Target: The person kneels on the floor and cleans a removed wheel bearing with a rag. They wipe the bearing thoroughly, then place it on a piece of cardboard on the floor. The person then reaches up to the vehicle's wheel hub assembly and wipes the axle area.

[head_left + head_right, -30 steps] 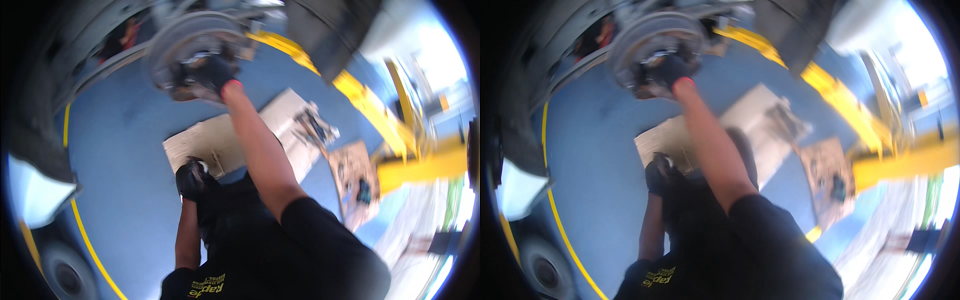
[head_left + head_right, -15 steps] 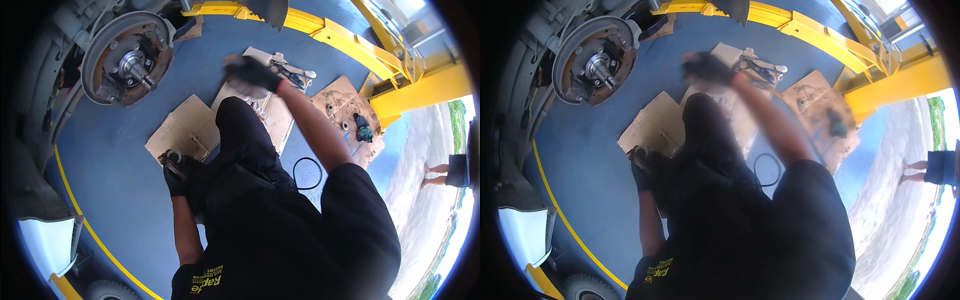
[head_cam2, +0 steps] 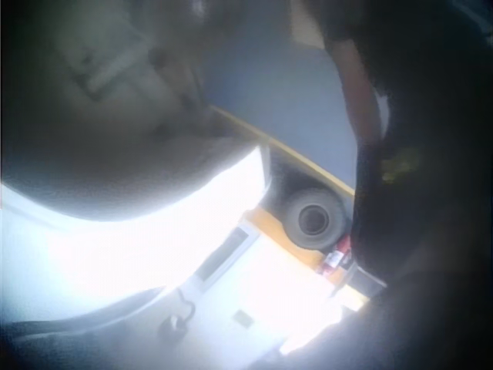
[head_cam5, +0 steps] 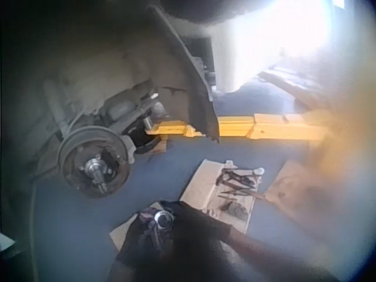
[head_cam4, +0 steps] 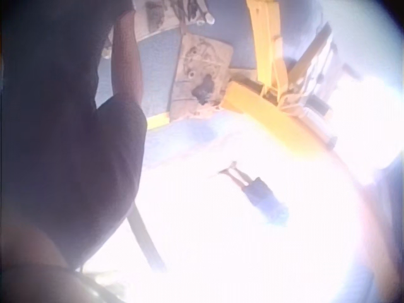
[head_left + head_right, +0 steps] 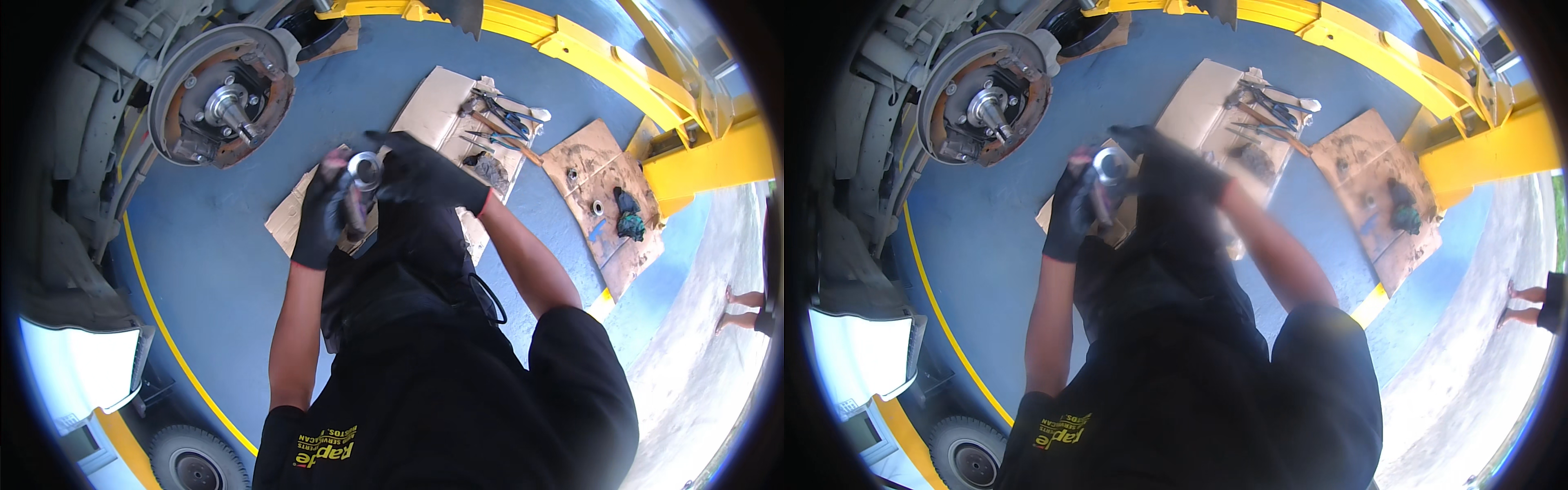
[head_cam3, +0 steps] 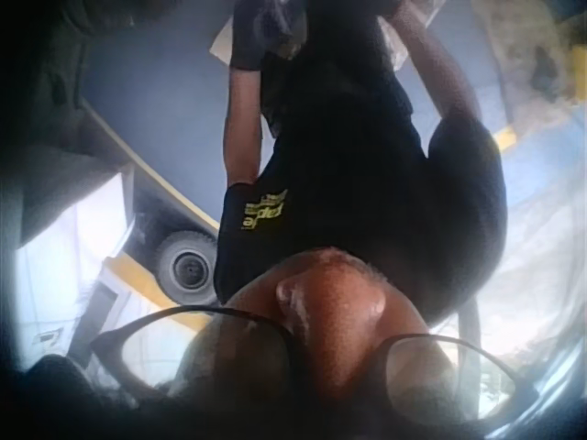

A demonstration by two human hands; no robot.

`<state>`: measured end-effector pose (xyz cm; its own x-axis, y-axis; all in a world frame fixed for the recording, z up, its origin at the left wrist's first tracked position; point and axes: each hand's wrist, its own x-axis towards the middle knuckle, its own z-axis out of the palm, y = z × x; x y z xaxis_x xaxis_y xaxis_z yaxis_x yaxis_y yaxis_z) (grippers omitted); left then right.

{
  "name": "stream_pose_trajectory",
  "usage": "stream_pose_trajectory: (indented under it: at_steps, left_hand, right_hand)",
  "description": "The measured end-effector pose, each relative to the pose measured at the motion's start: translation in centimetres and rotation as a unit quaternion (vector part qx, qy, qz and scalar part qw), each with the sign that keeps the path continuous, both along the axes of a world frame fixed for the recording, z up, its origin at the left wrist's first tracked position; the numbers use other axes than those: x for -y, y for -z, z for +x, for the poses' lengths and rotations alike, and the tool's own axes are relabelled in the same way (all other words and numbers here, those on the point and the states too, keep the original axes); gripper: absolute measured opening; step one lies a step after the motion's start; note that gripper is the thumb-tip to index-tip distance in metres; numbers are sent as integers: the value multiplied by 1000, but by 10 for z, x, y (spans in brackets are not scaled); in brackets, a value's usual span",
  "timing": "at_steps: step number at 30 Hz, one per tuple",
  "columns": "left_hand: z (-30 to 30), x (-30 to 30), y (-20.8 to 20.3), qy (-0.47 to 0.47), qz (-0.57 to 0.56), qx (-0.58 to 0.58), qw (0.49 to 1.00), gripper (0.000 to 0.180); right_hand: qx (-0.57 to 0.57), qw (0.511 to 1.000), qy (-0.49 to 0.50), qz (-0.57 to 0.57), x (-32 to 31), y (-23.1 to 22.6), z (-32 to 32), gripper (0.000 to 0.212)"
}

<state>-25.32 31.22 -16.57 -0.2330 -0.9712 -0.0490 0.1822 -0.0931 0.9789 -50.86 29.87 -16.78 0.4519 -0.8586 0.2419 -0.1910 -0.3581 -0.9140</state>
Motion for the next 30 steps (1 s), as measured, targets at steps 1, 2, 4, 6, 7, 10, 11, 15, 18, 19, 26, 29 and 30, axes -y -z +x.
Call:
stream_pose_trajectory:
  at_steps: [1,2,4,6,7,10,11,15,18,19,26,29,30]
  left_hand:
    - [-20,5,-5,30,-55,61,996,30]
    - [-45,6,-14,27,-29,29,999,30]
    - [-58,9,-19,38,26,55,997,29]
    - [-54,13,3,14,33,125,991,29]
    - [-56,14,9,7,95,42,995,31]
    - [-24,23,49,68,232,-258,935,44]
    - [-20,33,50,75,214,-266,937,45]
    - [-32,46,51,75,144,-157,974,55]
    - [-50,57,54,130,182,-205,953,60]
    - [-64,54,54,133,217,-233,939,57]
    - [-126,55,115,0,331,-246,911,27]
    - [-132,42,120,63,309,-193,929,34]
    - [-146,38,108,74,334,-188,921,37]
  right_hand:
    - [-53,998,-10,-40,-6,-16,8,93]
    - [-50,997,35,-42,-10,-15,11,88]
    - [-24,999,49,4,-7,-9,-9,78]
    - [9,992,54,117,-10,-5,-24,56]
    - [75,990,51,109,-7,15,-34,51]
    - [194,973,79,93,4,114,-64,38]
    - [161,970,136,124,4,153,-83,36]
    - [44,912,275,302,-8,283,-144,36]
    - [-64,924,347,148,-36,338,-163,43]
    - [-107,922,369,50,-49,353,-164,46]
    - [61,878,378,285,-107,317,-113,56]
    - [423,787,146,425,-93,194,-95,56]
    - [427,796,154,401,-89,176,-93,47]
